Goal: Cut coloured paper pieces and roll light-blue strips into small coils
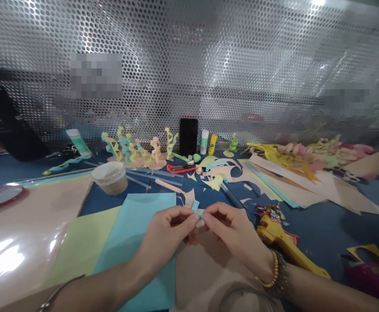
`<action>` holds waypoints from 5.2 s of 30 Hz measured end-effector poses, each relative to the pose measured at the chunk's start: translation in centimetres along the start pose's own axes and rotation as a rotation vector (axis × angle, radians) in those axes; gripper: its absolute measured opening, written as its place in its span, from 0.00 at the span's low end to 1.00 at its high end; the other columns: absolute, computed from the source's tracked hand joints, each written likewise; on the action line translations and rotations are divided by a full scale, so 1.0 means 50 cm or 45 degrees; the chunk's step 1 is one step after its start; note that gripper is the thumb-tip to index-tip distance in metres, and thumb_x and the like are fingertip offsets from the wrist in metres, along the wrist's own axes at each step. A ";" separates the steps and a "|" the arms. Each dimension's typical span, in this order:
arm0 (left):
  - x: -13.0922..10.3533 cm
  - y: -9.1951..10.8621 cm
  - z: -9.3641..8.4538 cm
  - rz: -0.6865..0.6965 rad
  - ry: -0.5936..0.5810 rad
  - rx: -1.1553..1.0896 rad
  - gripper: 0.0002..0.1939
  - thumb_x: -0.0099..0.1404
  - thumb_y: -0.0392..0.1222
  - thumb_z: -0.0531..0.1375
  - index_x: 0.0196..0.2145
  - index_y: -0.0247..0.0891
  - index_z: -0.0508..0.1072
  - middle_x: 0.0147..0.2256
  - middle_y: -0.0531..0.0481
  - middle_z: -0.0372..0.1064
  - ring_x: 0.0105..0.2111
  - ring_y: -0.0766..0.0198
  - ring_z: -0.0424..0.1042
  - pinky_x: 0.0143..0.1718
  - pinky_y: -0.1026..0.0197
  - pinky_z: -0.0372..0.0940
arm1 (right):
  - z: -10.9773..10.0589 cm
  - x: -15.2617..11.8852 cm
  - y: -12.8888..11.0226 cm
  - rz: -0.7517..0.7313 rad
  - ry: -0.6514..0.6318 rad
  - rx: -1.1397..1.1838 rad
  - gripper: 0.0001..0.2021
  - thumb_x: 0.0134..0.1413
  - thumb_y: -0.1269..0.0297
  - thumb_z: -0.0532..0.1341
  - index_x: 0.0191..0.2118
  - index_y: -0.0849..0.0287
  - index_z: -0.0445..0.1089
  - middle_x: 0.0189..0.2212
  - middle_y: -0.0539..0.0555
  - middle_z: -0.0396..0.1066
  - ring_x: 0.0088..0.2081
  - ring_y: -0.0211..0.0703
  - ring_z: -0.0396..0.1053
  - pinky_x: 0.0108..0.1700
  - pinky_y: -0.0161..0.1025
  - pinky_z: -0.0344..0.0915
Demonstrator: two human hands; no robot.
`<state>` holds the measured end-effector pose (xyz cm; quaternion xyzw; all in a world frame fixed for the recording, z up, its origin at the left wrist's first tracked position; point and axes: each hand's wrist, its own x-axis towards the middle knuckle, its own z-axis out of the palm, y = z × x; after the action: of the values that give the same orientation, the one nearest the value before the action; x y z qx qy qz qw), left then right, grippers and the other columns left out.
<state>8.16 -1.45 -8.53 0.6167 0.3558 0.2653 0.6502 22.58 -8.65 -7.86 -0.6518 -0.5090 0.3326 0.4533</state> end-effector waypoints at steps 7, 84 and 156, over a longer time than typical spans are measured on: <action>0.001 -0.005 -0.005 0.015 -0.022 -0.041 0.13 0.63 0.49 0.59 0.31 0.35 0.75 0.20 0.54 0.70 0.20 0.69 0.70 0.24 0.68 0.63 | 0.001 0.004 0.006 0.072 -0.011 0.120 0.11 0.55 0.57 0.57 0.29 0.58 0.68 0.23 0.48 0.67 0.21 0.34 0.59 0.22 0.32 0.56; -0.004 0.010 0.001 0.065 0.152 0.110 0.08 0.59 0.43 0.61 0.27 0.36 0.74 0.16 0.57 0.66 0.19 0.70 0.65 0.24 0.69 0.62 | 0.000 -0.003 0.006 0.026 -0.063 0.064 0.10 0.56 0.59 0.56 0.28 0.59 0.68 0.23 0.48 0.66 0.22 0.33 0.58 0.24 0.32 0.57; -0.006 0.004 -0.001 0.088 0.042 0.176 0.09 0.59 0.43 0.60 0.25 0.37 0.76 0.18 0.55 0.65 0.21 0.68 0.62 0.25 0.67 0.57 | -0.003 0.000 0.007 0.072 -0.089 0.120 0.15 0.57 0.54 0.55 0.26 0.59 0.67 0.22 0.48 0.65 0.21 0.33 0.58 0.23 0.32 0.57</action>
<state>7.96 -1.66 -8.30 0.6676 0.3626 0.2725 0.5905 22.82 -8.69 -8.13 -0.6319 -0.4896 0.3913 0.4559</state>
